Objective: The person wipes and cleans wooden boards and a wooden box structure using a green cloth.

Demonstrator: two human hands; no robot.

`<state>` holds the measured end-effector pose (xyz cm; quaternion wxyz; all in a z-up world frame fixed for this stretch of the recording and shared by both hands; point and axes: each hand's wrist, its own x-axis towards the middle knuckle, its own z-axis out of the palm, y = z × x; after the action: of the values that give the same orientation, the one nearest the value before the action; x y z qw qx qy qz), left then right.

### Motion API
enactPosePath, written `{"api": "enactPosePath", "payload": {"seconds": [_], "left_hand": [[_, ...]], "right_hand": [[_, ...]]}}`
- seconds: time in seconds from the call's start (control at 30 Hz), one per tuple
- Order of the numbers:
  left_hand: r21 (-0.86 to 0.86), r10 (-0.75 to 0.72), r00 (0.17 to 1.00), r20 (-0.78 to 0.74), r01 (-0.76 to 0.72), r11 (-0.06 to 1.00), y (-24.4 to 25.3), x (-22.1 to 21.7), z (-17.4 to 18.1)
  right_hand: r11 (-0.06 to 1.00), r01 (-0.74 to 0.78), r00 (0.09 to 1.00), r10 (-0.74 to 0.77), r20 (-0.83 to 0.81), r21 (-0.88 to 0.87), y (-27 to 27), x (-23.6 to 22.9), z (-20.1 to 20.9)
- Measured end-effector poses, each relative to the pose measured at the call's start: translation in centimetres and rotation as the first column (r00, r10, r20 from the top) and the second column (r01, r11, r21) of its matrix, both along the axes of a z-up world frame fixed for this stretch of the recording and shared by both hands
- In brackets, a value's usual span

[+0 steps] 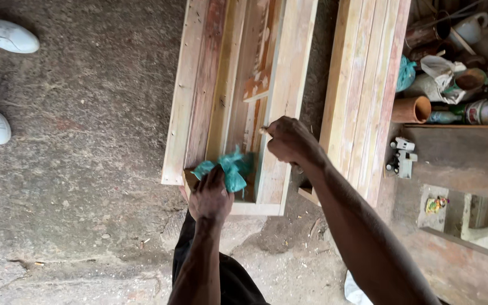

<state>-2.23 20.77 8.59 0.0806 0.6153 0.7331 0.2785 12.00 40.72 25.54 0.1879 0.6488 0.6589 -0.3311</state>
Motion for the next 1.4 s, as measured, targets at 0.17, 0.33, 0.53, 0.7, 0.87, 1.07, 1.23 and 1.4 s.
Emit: {"api": "enactPosePath", "payload": {"seconds": [0.17, 0.33, 0.53, 0.7, 0.87, 1.07, 1.23, 1.4], "left_hand": [[-0.028, -0.009, 0.999, 0.038, 0.010, 1.000, -0.2, -0.6, -0.7], [-0.096, 0.086, 0.995, 0.050, -0.081, 0.992, 0.0, 0.9, -4.2], [0.012, 0.102, 0.994, 0.037, -0.102, 0.995, 0.5, 1.0, -0.5], [-0.016, 0.037, 0.997, -0.069, -0.039, 0.999, 1.1, 0.6, 0.8], [0.016, -0.022, 0.991, -0.129, 0.024, 1.000, 1.6, -0.2, 3.0], [0.051, 0.033, 0.992, -0.126, -0.027, 0.998, 0.4, 0.8, -0.8], [-0.180, -0.031, 0.999, 0.014, 0.033, 0.983, 0.6, -0.5, 0.6], [-0.225, -0.015, 0.998, 0.059, 0.028, 0.974, 0.7, -0.4, 0.8]], "right_hand": [[1.000, 0.016, 1.000, -0.016, -0.010, -0.007, -9.1, -1.5, 1.5], [0.996, -0.036, 0.988, 0.024, -0.152, -0.077, -14.5, -0.4, 3.1], [0.994, 0.098, 0.992, -0.101, -0.081, -0.044, -6.0, 0.1, 10.2], [0.985, 0.070, 0.997, -0.072, 0.005, 0.158, 7.0, 4.6, 3.5], [0.980, 0.080, 0.994, -0.093, 0.062, 0.183, 12.7, 4.6, 0.5], [0.987, 0.148, 0.989, -0.146, 0.033, -0.069, 5.1, 2.1, 4.0], [0.986, 0.069, 0.998, -0.067, 0.019, -0.151, -2.2, 3.4, 1.0], [0.990, 0.022, 0.998, -0.029, -0.048, -0.138, -11.4, 0.2, 6.1]]}}
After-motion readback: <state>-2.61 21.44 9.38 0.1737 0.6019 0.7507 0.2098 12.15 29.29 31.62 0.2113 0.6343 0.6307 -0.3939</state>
